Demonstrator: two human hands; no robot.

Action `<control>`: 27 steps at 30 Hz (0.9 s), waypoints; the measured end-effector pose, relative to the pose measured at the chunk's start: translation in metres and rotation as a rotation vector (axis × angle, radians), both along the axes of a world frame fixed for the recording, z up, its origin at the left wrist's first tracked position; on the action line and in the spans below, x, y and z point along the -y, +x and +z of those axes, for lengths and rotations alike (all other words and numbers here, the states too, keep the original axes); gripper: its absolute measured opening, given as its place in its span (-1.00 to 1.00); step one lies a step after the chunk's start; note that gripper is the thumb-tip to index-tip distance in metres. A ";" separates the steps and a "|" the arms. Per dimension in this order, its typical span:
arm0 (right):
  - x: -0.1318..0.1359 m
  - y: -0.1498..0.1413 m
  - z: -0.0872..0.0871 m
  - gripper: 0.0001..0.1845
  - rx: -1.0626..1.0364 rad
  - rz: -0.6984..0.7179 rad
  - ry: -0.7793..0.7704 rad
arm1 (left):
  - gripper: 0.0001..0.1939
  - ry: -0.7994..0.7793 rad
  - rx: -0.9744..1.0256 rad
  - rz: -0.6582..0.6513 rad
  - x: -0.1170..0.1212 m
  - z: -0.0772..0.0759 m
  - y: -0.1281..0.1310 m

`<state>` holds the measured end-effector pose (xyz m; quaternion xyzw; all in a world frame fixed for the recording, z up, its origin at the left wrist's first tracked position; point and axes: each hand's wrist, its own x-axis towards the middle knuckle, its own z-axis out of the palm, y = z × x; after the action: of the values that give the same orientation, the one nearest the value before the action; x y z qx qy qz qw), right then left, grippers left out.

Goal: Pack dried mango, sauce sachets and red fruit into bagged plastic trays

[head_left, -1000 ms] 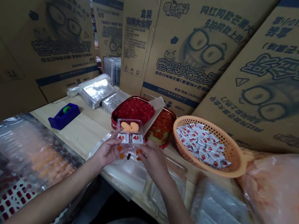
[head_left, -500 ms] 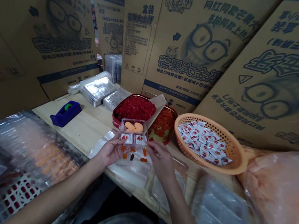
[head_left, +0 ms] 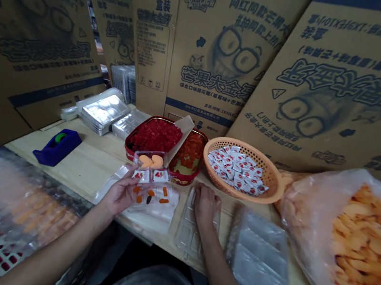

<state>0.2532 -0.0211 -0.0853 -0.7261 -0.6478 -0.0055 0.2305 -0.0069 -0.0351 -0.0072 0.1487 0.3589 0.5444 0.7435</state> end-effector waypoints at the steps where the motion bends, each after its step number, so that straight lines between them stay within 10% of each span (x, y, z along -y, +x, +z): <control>1: 0.000 0.000 0.002 -0.67 -0.010 0.002 0.023 | -0.43 -0.009 -0.005 0.009 0.001 0.000 0.000; 9: 0.002 0.003 0.022 -0.59 -0.129 0.013 0.201 | -0.45 0.025 -0.009 0.007 0.004 -0.003 0.004; 19: -0.034 -0.058 0.129 -0.61 -0.440 0.545 0.076 | -0.47 0.036 0.067 -0.043 -0.001 -0.013 0.018; 27: -0.091 -0.155 0.102 -0.67 0.088 0.487 -0.002 | -0.54 0.098 0.084 -0.057 0.004 -0.010 0.026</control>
<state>0.0986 0.0700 0.0167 -0.5478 -0.8131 0.0193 0.1960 0.0193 -0.0389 -0.0169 0.1718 0.2959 0.5458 0.7648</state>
